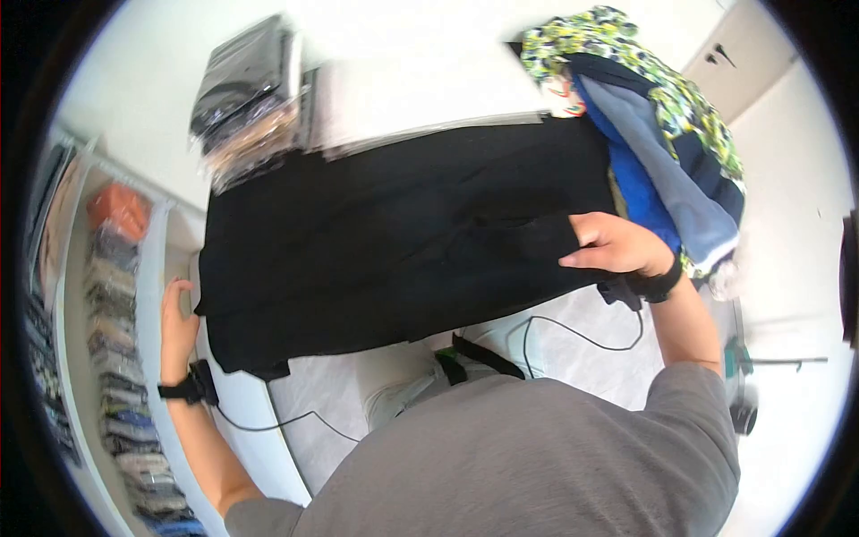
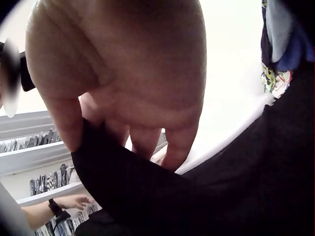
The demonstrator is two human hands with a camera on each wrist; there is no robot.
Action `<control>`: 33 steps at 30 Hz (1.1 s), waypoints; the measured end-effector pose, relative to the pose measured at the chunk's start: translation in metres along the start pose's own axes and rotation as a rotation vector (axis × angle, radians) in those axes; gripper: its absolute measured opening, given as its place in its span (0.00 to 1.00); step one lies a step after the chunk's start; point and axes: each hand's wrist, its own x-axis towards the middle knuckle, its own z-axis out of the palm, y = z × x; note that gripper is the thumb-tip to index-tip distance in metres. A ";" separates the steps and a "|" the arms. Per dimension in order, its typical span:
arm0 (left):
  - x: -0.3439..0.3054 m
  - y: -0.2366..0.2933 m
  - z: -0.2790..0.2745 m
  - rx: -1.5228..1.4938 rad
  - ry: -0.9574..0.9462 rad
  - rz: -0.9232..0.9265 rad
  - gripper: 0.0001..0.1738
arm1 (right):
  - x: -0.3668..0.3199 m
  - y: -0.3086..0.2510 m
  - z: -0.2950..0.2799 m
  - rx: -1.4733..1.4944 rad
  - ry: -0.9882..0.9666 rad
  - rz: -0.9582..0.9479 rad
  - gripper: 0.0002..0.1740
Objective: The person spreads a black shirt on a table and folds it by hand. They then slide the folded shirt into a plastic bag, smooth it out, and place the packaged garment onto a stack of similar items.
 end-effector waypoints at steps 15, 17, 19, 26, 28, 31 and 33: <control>0.049 0.355 0.112 -0.461 -0.373 0.820 0.23 | 0.005 -0.015 -0.006 -0.115 0.024 -0.168 0.14; 0.054 0.357 0.109 -0.484 -0.262 0.856 0.16 | -0.001 -0.001 -0.041 -0.228 0.125 0.030 0.18; 0.053 0.362 0.099 -0.481 -0.156 0.864 0.15 | -0.002 0.053 -0.068 -0.159 0.267 0.318 0.21; 0.033 0.381 0.070 -0.350 -0.128 0.894 0.19 | 0.026 0.119 -0.084 0.118 0.242 0.532 0.30; 0.034 0.381 0.070 -0.399 -0.119 0.952 0.18 | 0.029 0.131 -0.084 0.045 0.234 0.478 0.30; 0.031 0.377 0.074 -0.499 -0.158 0.971 0.17 | 0.031 0.143 -0.087 0.067 0.207 0.387 0.30; 0.027 0.372 0.080 -0.605 -0.259 0.890 0.16 | 0.030 0.143 -0.087 0.166 0.187 0.355 0.29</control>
